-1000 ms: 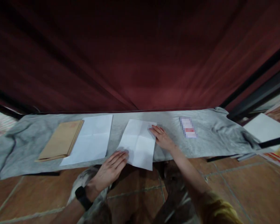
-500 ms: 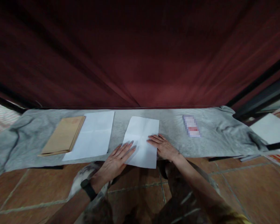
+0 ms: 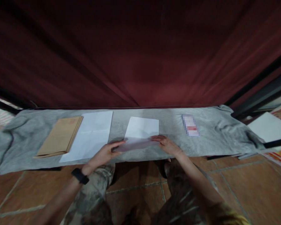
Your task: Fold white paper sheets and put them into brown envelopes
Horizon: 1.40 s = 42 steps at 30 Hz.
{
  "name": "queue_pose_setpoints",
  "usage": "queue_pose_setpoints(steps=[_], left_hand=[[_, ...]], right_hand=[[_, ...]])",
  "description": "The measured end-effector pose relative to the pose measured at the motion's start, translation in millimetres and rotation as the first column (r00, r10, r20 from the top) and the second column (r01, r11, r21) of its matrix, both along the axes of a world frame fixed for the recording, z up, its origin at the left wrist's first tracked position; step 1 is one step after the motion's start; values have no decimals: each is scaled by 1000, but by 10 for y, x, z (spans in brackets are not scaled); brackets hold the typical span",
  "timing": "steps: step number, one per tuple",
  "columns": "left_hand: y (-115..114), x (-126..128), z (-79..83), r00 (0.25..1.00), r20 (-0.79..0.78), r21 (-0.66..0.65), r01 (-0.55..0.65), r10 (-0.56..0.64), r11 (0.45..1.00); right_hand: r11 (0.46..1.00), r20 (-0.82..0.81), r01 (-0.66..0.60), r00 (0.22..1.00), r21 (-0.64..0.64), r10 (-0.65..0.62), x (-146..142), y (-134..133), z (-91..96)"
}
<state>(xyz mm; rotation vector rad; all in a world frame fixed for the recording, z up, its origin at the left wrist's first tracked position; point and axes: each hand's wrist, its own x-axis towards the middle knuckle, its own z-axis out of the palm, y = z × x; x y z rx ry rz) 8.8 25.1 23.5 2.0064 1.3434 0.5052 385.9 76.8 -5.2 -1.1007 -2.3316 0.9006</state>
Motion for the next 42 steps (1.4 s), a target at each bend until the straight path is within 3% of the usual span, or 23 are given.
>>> queue_pose_setpoints(steps=[4, 9, 14, 23, 27, 33, 42], left_hand=[[193, 18, -66, 970, 128, -140, -189, 207, 972], [394, 233, -135, 966, 159, -54, -198, 204, 979], [512, 389, -141, 917, 137, -31, -374, 375, 927], [475, 336, -273, 882, 202, -54, -424, 426, 904], [564, 324, -336, 867, 227, -98, -433, 444, 896], [655, 349, -396, 891, 85, -18, -447, 447, 894], [652, 466, -217, 858, -171, -21, -494, 484, 869]], right_hand=[[989, -71, 101, 992, -106, -109, 27, 9, 24], [961, -9, 254, 967, -107, -256, 82, 113, -78], [935, -28, 340, 938, -104, -345, 75, 201, -119], [924, 68, 364, 931, -120, -358, -36, 177, -73], [886, 181, 453, 884, -100, -431, -134, 212, -44], [839, 412, 544, 770, -25, -487, -275, 260, 0], [810, 603, 586, 639, 20, -477, -429, 234, 142]])
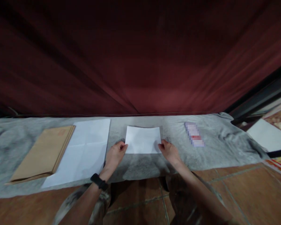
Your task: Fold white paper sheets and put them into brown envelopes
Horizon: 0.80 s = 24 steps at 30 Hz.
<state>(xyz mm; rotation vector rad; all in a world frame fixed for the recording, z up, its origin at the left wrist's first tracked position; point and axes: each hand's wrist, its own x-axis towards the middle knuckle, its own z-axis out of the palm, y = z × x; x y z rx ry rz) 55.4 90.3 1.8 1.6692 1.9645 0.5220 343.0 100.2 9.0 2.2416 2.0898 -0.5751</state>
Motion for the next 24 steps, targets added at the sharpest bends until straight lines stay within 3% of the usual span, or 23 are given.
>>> queue_pose_setpoints(steps=[24], left_hand=[[74, 27, 54, 995, -98, -106, 6, -17, 994]], right_hand=[[1000, 60, 0, 998, -5, 1, -71, -46, 133]])
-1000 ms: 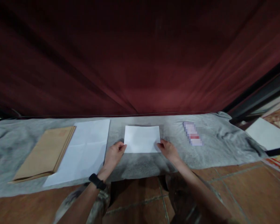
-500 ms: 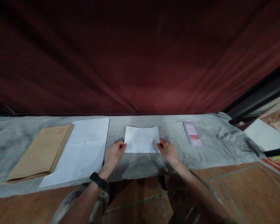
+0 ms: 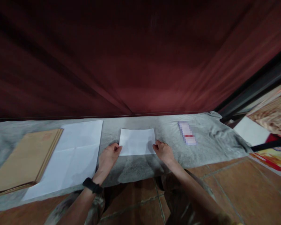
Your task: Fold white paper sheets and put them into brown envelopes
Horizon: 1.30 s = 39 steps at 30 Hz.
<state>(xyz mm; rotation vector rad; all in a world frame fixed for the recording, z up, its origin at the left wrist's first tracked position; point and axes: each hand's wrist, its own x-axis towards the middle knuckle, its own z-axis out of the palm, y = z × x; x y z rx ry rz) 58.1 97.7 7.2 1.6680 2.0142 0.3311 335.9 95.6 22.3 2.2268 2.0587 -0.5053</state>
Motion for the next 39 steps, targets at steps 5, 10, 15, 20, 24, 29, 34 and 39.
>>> queue_pose_setpoints(steps=[5, 10, 15, 20, 24, 29, 34, 39], left_hand=[[-12, 25, 26, 999, -30, 4, -16, 16, 1000], [-12, 31, 33, 998, -61, 22, -6, 8, 1000], [-13, 35, 35, 997, -76, 18, 29, -27, 999], [-23, 62, 40, 994, -108, 20, 24, -22, 1000], [-17, 84, 63, 992, -125, 4, 15, -15, 1000], [-18, 80, 86, 993, -113, -3, 20, -20, 1000], [-15, 80, 75, 994, -109, -3, 20, -20, 1000], [-19, 96, 80, 988, -152, 0, 0, 0, 1000]], right_hand=[[1000, 9, 1, 1000, 18, -1, -3, -13, -33], [995, -23, 54, 998, 89, -53, 30, -28, -80], [946, -33, -33, 998, 323, 46, -17, -58, -100], [834, -82, -301, 922, 462, 378, -273, -76, -244], [806, -59, -380, 890, 454, 453, -454, -91, -412], [849, -38, -331, 925, 412, 379, -505, -104, -513], [855, -30, -314, 934, 413, 357, -509, -118, -541], [859, -41, -303, 936, 413, 350, -524, -129, -534]])
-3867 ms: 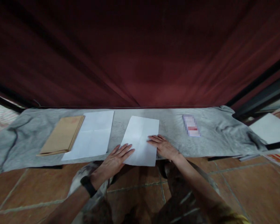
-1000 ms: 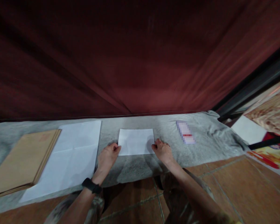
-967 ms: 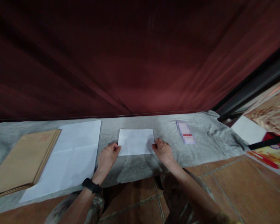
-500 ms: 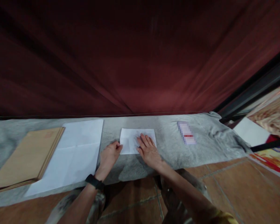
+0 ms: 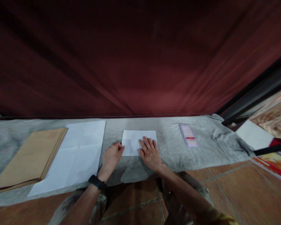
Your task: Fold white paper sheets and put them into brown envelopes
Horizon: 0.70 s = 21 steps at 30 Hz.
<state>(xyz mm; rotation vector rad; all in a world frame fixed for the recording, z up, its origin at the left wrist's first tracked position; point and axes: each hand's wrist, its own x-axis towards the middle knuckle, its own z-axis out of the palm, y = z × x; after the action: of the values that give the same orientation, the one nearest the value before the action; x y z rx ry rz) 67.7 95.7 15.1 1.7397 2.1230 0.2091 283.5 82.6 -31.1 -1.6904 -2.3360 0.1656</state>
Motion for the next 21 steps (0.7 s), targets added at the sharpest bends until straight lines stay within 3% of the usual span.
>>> queue_pose_setpoints(steps=[3, 6, 9, 11, 13, 15, 21], left_hand=[[-28, 14, 33, 999, -46, -1, 1, -1, 1000], [-64, 77, 12, 993, -109, 165, 54, -37, 985], [-84, 228, -128, 975, -114, 414, 222, -191, 883], [-88, 350, -267, 934, -99, 483, 347, -344, 804], [-92, 448, -397, 899, -110, 482, 422, -424, 768], [-100, 496, -484, 888, -134, 443, 451, -441, 775], [-131, 434, -499, 874, -203, 368, 485, -441, 793]], right_hand=[[1000, -2, 2, 1000, -4, -2, -7, -3, 15], [1000, 0, 4, 1000, -5, -4, -10, -3, 18], [1000, 4, 4, 1000, -7, -4, -10, -1, 5], [1000, 7, 0, 1000, -10, 0, -7, -1, -6], [1000, 13, -5, 1000, -11, 5, -1, -3, -17], [1000, 18, -5, 1000, -9, 5, 8, -6, -28], [1000, 13, 24, 1000, 18, -24, 68, -10, -72]])
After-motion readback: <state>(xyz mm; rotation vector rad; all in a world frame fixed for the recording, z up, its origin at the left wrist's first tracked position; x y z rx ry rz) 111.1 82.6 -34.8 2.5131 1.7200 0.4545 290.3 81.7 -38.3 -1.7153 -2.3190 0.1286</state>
